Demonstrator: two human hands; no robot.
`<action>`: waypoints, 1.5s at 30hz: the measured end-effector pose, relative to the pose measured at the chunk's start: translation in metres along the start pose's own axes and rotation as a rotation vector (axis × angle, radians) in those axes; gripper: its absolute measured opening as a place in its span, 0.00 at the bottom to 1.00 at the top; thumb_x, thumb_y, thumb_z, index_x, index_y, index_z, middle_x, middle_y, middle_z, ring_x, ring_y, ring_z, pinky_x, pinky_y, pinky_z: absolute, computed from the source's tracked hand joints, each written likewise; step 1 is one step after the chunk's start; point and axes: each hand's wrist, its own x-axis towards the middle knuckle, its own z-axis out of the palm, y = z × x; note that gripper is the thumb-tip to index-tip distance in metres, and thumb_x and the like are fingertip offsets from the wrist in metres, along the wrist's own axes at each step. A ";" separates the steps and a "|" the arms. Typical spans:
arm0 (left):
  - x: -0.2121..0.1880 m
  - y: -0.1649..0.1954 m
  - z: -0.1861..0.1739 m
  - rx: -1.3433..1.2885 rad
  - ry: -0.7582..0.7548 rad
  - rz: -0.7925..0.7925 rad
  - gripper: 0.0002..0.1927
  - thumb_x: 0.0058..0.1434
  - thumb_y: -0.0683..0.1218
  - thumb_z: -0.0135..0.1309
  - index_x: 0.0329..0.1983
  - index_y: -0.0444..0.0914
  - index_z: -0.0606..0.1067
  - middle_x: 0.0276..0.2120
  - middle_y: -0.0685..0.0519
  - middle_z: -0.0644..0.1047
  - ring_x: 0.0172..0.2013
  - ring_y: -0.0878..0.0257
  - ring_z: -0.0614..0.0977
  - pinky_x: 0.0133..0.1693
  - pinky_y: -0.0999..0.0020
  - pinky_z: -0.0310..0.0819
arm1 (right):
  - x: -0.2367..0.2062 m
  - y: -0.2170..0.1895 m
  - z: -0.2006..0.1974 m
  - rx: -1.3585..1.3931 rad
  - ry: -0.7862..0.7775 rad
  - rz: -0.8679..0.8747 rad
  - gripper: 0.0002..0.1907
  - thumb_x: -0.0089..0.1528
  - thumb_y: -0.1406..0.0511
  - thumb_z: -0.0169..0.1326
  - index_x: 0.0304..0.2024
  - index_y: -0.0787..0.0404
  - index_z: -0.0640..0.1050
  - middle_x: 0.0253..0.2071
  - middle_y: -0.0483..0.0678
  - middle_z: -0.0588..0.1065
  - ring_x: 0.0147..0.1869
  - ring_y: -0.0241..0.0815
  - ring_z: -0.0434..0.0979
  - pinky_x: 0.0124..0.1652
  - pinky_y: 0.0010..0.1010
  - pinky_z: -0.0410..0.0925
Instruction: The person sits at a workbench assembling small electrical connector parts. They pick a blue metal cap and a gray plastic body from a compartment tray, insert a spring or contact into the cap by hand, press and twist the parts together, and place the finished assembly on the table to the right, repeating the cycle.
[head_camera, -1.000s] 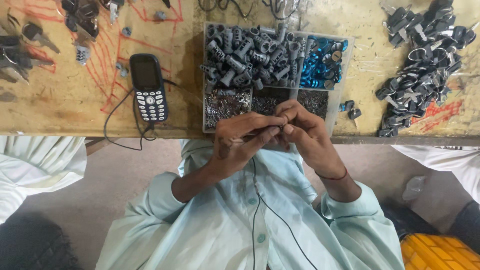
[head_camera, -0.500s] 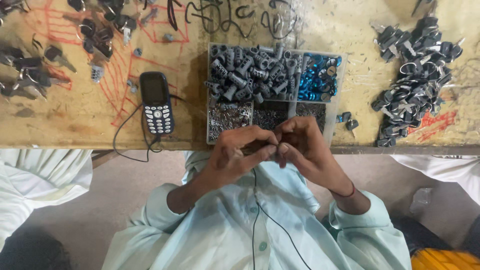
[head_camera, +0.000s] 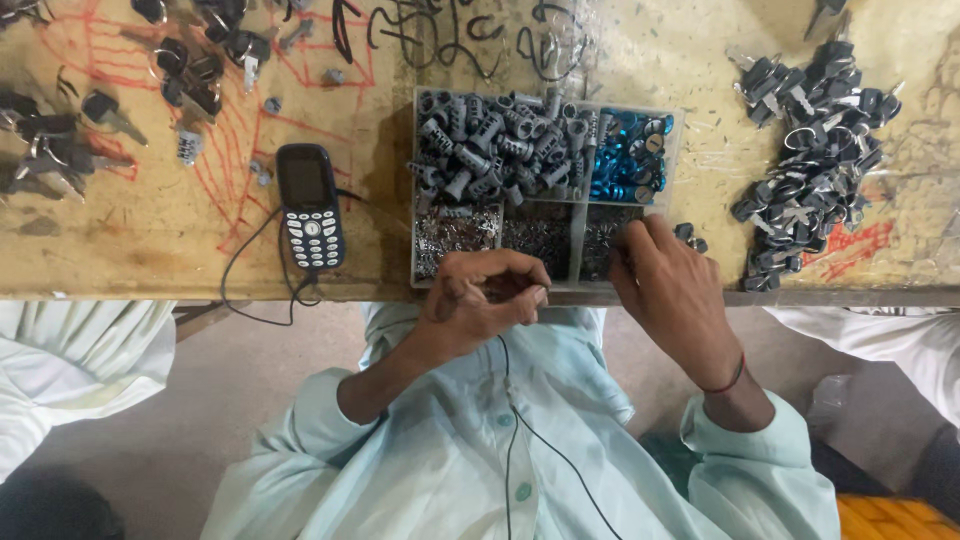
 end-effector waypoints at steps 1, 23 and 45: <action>-0.001 -0.001 0.000 0.039 0.003 0.016 0.07 0.64 0.40 0.60 0.44 0.32 0.80 0.30 0.56 0.81 0.31 0.74 0.82 0.35 0.78 0.78 | 0.000 -0.003 -0.001 0.163 0.039 -0.020 0.07 0.64 0.69 0.59 0.44 0.62 0.76 0.40 0.51 0.73 0.36 0.47 0.78 0.34 0.36 0.70; -0.010 0.006 -0.003 -0.225 -0.092 0.004 0.09 0.69 0.40 0.57 0.48 0.30 0.76 0.41 0.49 0.82 0.43 0.65 0.85 0.47 0.71 0.83 | -0.015 -0.053 0.011 0.855 0.094 -0.082 0.03 0.65 0.74 0.58 0.40 0.68 0.76 0.41 0.49 0.76 0.43 0.36 0.78 0.42 0.25 0.73; -0.012 0.013 -0.010 0.180 0.009 0.308 0.06 0.70 0.41 0.57 0.48 0.34 0.76 0.43 0.51 0.79 0.44 0.67 0.85 0.49 0.74 0.83 | -0.016 -0.051 0.034 0.651 0.175 -0.144 0.08 0.62 0.76 0.59 0.42 0.67 0.75 0.43 0.52 0.77 0.45 0.46 0.80 0.44 0.36 0.73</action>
